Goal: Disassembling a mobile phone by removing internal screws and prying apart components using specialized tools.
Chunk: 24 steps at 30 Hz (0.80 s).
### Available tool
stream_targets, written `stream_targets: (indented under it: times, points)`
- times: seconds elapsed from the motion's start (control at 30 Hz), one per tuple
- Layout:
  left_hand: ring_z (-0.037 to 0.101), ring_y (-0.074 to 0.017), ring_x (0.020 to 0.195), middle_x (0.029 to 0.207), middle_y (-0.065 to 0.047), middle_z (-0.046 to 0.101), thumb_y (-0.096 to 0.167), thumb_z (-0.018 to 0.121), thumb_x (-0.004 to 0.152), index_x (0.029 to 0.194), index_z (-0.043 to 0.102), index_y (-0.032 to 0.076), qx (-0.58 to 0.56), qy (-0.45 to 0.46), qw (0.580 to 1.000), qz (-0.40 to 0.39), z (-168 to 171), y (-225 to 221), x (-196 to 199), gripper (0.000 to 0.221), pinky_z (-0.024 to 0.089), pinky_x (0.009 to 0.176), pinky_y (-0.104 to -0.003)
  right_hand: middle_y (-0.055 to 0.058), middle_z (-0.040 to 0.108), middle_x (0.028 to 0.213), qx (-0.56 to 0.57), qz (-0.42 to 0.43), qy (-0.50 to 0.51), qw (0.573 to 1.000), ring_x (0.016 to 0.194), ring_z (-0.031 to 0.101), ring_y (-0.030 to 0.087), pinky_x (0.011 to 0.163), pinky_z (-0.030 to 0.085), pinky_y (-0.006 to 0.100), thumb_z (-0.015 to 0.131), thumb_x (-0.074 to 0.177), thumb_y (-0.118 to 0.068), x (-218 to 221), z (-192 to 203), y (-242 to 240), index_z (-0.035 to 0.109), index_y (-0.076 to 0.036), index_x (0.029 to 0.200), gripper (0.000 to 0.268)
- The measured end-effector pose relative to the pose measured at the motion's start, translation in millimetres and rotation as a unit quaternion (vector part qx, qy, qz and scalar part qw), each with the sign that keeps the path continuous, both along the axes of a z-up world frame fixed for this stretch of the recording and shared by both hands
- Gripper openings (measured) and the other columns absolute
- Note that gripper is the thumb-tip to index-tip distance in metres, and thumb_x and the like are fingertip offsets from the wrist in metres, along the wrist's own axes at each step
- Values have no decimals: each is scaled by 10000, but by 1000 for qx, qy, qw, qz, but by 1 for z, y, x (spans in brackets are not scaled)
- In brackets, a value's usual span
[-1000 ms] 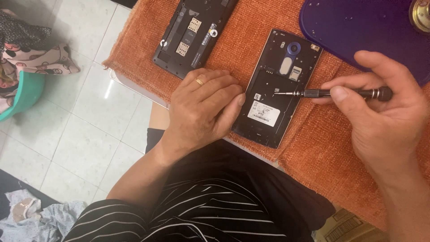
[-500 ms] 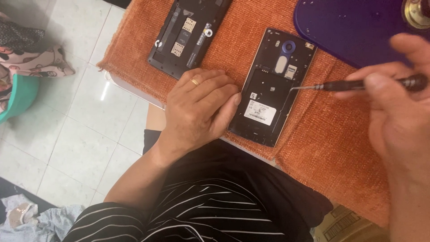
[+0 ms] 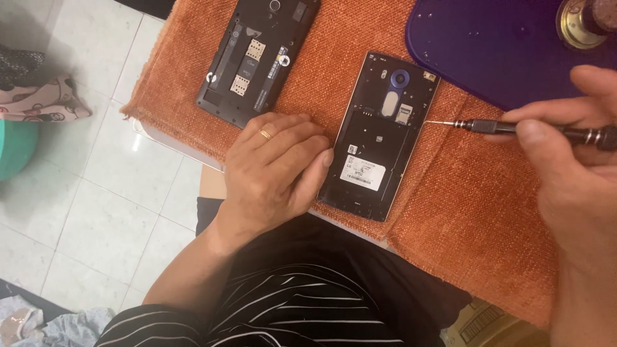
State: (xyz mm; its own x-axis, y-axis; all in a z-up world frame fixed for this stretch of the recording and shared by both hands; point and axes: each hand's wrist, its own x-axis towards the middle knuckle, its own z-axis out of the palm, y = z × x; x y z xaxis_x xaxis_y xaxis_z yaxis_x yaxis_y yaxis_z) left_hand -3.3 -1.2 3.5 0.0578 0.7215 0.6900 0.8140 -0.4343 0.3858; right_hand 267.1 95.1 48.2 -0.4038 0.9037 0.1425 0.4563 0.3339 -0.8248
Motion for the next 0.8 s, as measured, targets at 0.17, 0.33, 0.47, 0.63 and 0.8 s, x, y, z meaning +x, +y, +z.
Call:
stream_targets:
  times: [0.17, 0.33, 0.47, 0.63, 0.8]
  points:
    - [741, -294, 881, 910, -138, 760, 55, 676, 989, 891, 728, -3, 3, -4, 1000, 0, 1, 0, 0, 126, 570, 837, -397, 289, 609, 1212, -18, 0, 11, 1000, 1063, 693, 378, 1097, 524, 405, 500, 1175, 236, 5, -6, 2, 305, 115, 1571, 458]
    - [739, -291, 877, 906, -132, 757, 51, 664, 994, 889, 723, 1, 5, -1, 1000, -1, 1, 0, -1, 131, 565, 836, -392, 265, 646, 1201, -14, 6, -3, 1000, 1033, 582, 255, 943, 424, 317, 550, 1158, 178, 12, -13, 6, 344, 66, 1580, 482]
    - [742, -291, 879, 906, -131, 758, 56, 662, 995, 887, 724, 4, 7, -2, 1000, 1, 1, 1, 0, 136, 567, 835, -393, 256, 643, 1207, -39, 17, 21, 999, 681, 429, 141, 653, 340, 240, 550, 1122, 181, 14, -16, 7, 346, -3, 1576, 531]
    - [739, -288, 870, 902, -131, 755, 64, 646, 1002, 877, 721, 3, 8, -3, 1000, 0, 1, 1, 0, 158, 565, 832, -391, 286, 645, 1212, -22, 28, 10, 999, 689, 458, 177, 650, 359, 260, 564, 1100, 215, 15, -17, 6, 348, 33, 1566, 545]
    - [739, -286, 882, 908, -136, 757, 45, 672, 992, 887, 723, 0, 3, -4, 1000, 1, 3, 0, 0, 125, 564, 838, -386, 275, 639, 1217, -43, 26, 13, 999, 646, 436, 163, 614, 365, 255, 546, 1097, 203, 14, -12, 6, 335, 10, 1577, 559]
